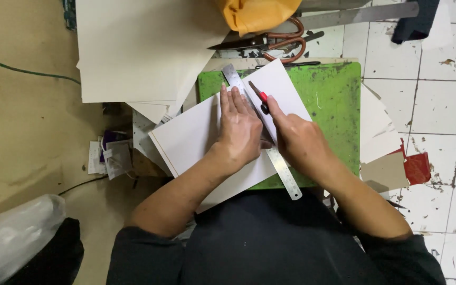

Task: Cutting and folding white material sheets using a metal ruler and utility knife on a cutting mat.

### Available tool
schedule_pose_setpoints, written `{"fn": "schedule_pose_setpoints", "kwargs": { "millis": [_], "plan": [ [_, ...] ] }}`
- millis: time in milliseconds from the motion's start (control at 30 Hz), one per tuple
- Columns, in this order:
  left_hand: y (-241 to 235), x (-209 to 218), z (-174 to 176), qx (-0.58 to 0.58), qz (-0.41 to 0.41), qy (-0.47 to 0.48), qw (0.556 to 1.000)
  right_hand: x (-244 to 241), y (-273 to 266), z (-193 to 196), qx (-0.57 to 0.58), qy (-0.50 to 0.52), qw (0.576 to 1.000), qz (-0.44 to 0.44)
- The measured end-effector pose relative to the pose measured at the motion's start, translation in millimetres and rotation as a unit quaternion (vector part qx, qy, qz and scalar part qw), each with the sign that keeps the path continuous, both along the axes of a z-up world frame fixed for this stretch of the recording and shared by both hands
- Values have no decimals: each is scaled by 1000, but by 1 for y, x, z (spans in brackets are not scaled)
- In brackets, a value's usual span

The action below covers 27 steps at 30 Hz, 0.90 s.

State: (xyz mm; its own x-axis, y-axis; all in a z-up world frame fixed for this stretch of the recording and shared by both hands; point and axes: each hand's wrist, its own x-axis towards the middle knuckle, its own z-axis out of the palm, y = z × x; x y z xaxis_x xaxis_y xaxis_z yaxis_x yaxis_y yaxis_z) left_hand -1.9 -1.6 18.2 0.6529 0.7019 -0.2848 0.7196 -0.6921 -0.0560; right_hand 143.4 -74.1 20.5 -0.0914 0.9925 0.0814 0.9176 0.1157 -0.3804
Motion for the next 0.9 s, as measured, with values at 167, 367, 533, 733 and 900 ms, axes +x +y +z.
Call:
{"fn": "schedule_pose_setpoints", "kwargs": {
  "millis": [167, 367, 533, 733, 900],
  "plan": [
    [-1, 2, -11, 8, 8, -5, 1000, -9, 37, 4, -40, 16, 999, 28],
    [0, 2, -20, -4, 6, 12, 1000, -10, 32, 9, -75, 2, 995, 59],
    [-2, -2, -9, 7, 8, -36, 999, -7, -23, 18, -137, 5, 990, 39],
    [0, -5, -10, -4, -11, -35, 999, 3, -116, 14, -242, -20, 970, 5],
    [1, -7, -5, -2, -18, -32, 999, 10, -170, 7, -308, -55, 950, -16]
  ]
}}
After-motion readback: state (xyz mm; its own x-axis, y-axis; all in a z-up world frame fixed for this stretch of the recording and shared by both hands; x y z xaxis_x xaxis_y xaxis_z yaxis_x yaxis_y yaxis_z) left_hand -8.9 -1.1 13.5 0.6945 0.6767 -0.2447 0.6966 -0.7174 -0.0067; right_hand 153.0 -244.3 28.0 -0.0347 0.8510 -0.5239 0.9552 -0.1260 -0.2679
